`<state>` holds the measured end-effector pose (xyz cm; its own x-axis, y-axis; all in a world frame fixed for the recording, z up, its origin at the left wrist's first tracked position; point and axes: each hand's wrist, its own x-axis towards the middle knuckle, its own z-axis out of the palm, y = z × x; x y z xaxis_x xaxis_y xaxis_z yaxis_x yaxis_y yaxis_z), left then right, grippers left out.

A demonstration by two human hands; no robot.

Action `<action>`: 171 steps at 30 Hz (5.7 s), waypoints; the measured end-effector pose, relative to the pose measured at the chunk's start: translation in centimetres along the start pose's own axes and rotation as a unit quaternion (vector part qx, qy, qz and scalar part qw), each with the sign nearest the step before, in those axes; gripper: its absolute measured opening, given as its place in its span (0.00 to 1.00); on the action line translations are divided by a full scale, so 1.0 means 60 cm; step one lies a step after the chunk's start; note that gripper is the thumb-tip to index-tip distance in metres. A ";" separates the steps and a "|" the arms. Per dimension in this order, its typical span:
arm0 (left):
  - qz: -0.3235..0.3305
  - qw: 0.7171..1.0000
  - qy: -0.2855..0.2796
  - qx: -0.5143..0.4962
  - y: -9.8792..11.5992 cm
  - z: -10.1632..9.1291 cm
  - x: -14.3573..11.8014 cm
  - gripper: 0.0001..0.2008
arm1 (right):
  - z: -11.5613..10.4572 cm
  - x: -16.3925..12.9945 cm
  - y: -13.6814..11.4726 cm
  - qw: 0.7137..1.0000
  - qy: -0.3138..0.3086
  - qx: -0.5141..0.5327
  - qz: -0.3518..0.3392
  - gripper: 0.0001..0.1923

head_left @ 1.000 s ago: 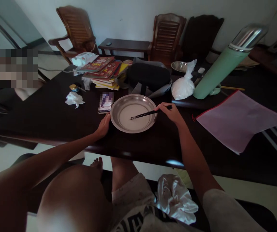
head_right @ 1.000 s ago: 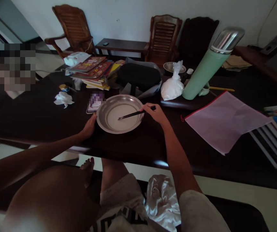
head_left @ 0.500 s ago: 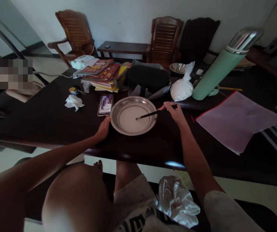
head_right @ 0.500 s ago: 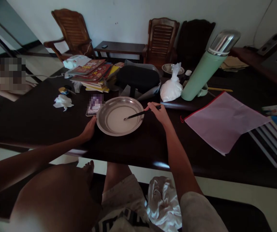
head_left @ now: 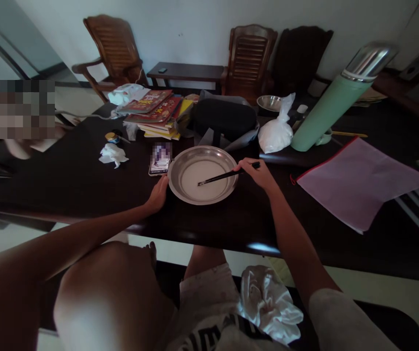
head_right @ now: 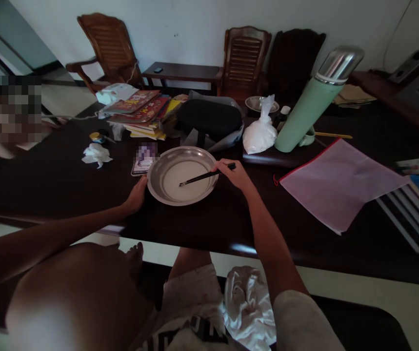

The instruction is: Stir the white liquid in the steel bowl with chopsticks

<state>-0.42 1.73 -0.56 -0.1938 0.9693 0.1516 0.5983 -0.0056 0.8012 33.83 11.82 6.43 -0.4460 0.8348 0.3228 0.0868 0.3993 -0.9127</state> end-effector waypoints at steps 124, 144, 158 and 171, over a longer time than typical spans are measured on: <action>0.002 0.987 0.001 -0.162 0.018 0.017 0.082 0.23 | -0.002 -0.018 -0.020 0.999 0.001 -0.005 0.033 0.23; 0.061 0.998 -0.018 -0.025 -0.002 -0.006 0.067 0.32 | -0.020 -0.028 -0.029 0.998 0.045 -0.003 0.032 0.23; 0.098 0.991 0.038 0.082 0.007 -0.007 0.051 0.28 | -0.014 -0.024 -0.014 0.999 -0.017 -0.016 0.047 0.21; 0.104 0.977 0.047 0.181 0.012 -0.009 0.050 0.25 | -0.012 -0.024 -0.014 0.998 -0.025 -0.018 0.063 0.20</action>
<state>-0.97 4.53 0.77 -0.0996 0.9297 0.3545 0.8646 -0.0955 0.4933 35.01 10.57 6.93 -0.4732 0.8598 0.1917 0.1771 0.3060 -0.9354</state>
